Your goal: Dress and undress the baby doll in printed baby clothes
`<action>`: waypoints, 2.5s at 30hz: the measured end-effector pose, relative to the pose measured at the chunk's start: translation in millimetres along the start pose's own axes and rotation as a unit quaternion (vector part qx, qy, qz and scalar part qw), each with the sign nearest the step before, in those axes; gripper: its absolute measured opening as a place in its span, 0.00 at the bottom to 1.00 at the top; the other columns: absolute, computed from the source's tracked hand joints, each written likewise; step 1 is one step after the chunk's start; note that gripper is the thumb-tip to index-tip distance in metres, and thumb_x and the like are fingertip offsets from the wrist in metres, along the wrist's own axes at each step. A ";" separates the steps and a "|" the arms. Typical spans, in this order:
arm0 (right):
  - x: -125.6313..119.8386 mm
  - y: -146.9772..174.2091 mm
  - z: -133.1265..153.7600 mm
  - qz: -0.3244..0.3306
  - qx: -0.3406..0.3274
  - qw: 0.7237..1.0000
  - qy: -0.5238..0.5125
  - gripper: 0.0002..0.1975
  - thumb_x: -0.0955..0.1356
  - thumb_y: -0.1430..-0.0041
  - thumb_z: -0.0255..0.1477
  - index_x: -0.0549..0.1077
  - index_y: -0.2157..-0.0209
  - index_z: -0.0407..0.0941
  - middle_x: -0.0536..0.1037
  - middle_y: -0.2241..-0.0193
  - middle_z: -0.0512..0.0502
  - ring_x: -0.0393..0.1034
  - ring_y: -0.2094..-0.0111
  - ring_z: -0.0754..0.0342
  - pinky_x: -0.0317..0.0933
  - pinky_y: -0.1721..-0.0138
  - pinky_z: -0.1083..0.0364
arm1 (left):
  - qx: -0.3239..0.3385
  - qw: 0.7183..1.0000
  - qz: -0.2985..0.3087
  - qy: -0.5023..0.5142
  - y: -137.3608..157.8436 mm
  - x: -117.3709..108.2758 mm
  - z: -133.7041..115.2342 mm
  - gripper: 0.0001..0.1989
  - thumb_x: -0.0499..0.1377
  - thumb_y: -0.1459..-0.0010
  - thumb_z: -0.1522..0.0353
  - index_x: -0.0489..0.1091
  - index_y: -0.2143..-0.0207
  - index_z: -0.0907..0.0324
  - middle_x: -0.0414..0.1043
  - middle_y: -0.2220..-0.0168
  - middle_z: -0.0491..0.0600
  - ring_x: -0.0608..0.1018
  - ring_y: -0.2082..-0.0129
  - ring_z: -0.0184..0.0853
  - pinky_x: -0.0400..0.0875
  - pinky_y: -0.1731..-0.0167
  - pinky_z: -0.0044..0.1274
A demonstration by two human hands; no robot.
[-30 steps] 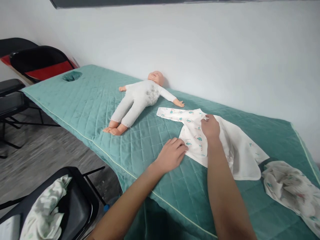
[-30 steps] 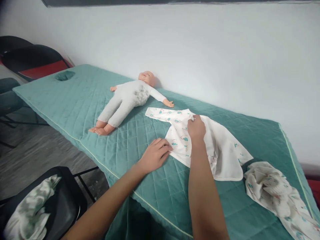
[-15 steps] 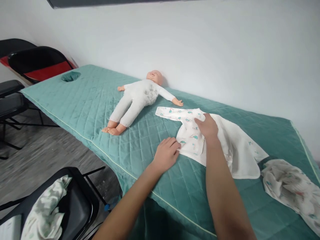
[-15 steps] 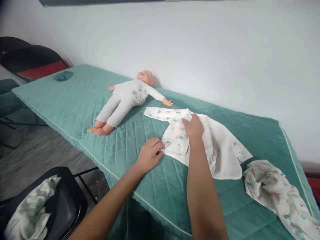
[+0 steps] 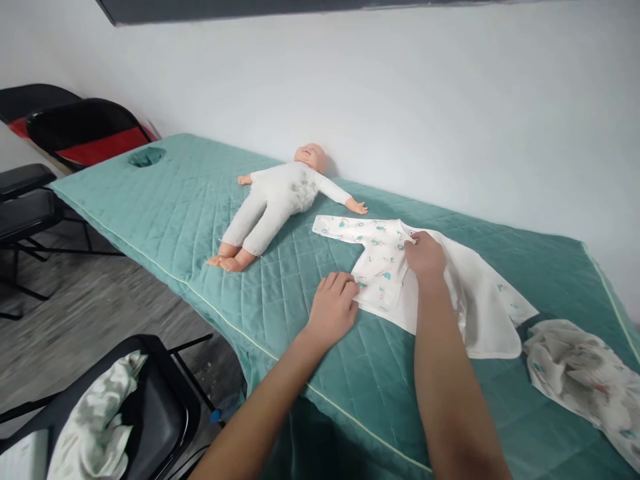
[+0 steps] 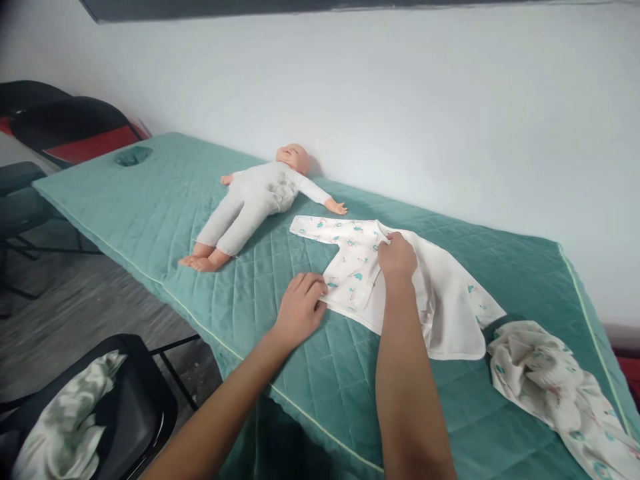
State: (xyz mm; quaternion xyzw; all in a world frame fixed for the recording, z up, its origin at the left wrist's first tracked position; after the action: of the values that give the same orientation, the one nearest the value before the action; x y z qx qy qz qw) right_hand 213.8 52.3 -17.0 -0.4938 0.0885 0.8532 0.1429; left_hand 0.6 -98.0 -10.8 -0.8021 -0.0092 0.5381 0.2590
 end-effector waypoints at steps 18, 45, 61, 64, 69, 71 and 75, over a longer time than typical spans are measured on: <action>25.6 14.5 39.7 0.153 -0.070 0.826 -0.538 0.12 0.70 0.47 0.40 0.72 0.66 0.47 0.80 0.60 0.45 0.76 0.56 0.51 0.70 0.51 0.51 | -0.207 0.882 -0.368 0.209 19.2 -22.2 41.2 0.13 0.56 0.38 0.69 0.61 0.51 0.57 0.60 0.46 0.56 0.66 0.43 0.40 0.66 0.45 0.35; 48.6 42.7 78.0 0.048 -0.371 0.927 -0.005 0.22 0.59 0.31 0.42 0.71 0.44 0.48 0.68 0.37 0.44 0.53 0.33 0.42 0.48 0.36 0.41 | -0.160 0.982 -0.097 -0.030 -9.2 16.0 16.0 0.11 0.54 0.35 0.65 0.71 0.54 0.59 0.68 0.40 0.61 0.65 0.36 0.56 0.57 0.39 0.56; 57.2 19.8 82.1 0.047 -0.329 0.941 0.059 0.24 0.53 0.29 0.38 0.66 0.38 0.52 0.60 0.32 0.50 0.48 0.30 0.44 0.39 0.33 0.33 | -0.077 0.994 -0.073 0.037 -9.3 18.7 10.3 0.10 0.48 0.35 0.75 0.66 0.56 0.63 0.71 0.44 0.62 0.65 0.34 0.45 0.67 0.38 0.41; 55.8 23.2 77.7 0.046 -0.290 0.952 0.084 0.26 0.53 0.29 0.37 0.62 0.35 0.48 0.55 0.30 0.45 0.45 0.30 0.41 0.38 0.33 0.32 | -0.095 0.992 -0.071 0.032 -10.3 19.9 11.9 0.08 0.50 0.35 0.74 0.67 0.58 0.62 0.73 0.45 0.62 0.68 0.36 0.46 0.66 0.38 0.43; 50.4 63.5 68.2 0.091 -0.329 0.935 0.098 0.28 0.53 0.29 0.37 0.57 0.32 0.44 0.48 0.29 0.41 0.42 0.29 0.41 0.37 0.32 0.34 | -0.101 0.990 -0.086 0.050 -11.5 18.7 13.7 0.09 0.51 0.35 0.72 0.67 0.56 0.61 0.74 0.46 0.60 0.71 0.38 0.45 0.66 0.39 0.43; 43.5 87.0 61.6 0.150 -0.376 0.911 0.075 0.28 0.56 0.30 0.38 0.57 0.32 0.45 0.49 0.29 0.42 0.42 0.28 0.42 0.37 0.32 0.34 | -0.098 0.989 -0.090 0.058 -11.7 18.2 14.1 0.10 0.51 0.35 0.73 0.67 0.53 0.61 0.74 0.46 0.60 0.72 0.39 0.44 0.66 0.39 0.42; 1.6 95.7 30.4 0.258 -0.374 0.888 -0.074 0.25 0.62 0.34 0.41 0.67 0.38 0.50 0.64 0.34 0.47 0.56 0.33 0.47 0.48 0.32 0.43 | -0.090 0.991 -0.087 0.055 -12.4 17.4 14.1 0.11 0.50 0.35 0.73 0.68 0.53 0.61 0.74 0.46 0.59 0.73 0.41 0.44 0.67 0.41 0.41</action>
State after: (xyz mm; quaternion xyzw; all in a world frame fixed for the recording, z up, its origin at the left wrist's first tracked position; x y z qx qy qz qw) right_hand 156.5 -28.9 -2.4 -0.4061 -0.1236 0.8637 -0.2716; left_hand -1.0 -76.4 -24.5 -0.8467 -0.1127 0.4655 0.2318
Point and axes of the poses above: each hand's wrist, its own y-axis away from the middle knuckle, its own x-axis out of the palm, z = x × y, the point moved 6 cm from there along -y, towards the middle knuckle
